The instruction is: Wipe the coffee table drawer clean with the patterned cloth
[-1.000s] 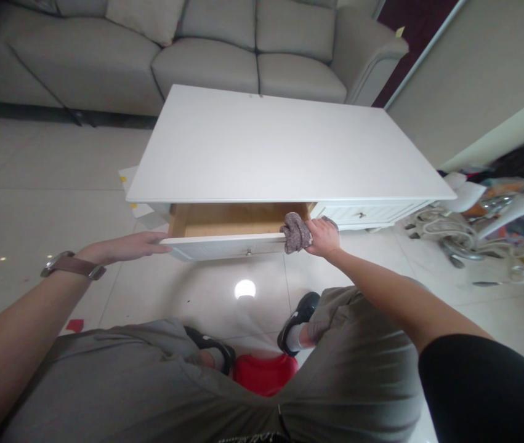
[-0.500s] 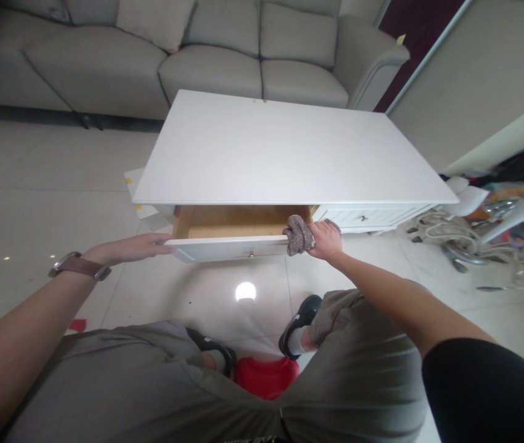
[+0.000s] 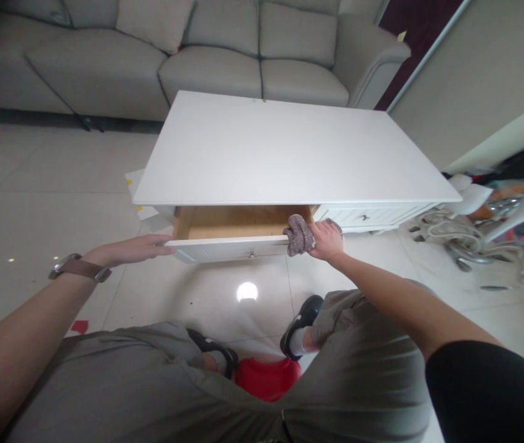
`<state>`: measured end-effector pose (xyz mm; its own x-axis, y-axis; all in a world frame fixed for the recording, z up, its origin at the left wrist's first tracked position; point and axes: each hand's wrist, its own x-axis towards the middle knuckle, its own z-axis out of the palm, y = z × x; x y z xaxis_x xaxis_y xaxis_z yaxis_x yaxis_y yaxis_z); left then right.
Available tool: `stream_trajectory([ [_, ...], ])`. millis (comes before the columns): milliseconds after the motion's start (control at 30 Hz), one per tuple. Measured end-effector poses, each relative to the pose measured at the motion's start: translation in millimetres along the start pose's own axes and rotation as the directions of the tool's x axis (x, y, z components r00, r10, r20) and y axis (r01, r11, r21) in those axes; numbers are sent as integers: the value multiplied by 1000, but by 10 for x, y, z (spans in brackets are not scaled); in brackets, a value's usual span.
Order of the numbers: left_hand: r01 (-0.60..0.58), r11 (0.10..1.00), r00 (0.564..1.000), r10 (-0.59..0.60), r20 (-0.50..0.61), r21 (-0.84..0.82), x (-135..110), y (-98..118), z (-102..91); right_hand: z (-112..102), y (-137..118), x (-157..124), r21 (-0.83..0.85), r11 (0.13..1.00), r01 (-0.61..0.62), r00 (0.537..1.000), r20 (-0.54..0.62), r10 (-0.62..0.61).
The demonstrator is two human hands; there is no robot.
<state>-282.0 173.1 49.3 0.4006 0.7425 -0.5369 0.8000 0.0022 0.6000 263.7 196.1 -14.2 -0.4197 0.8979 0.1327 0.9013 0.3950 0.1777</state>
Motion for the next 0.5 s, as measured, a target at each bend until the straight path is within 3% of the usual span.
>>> stream_trajectory([
  [500, 8, 995, 1000, -5, -29, 101, 110, -149, 26, -246, 8, 129, -27, 986, 164, 949, 277, -150],
])
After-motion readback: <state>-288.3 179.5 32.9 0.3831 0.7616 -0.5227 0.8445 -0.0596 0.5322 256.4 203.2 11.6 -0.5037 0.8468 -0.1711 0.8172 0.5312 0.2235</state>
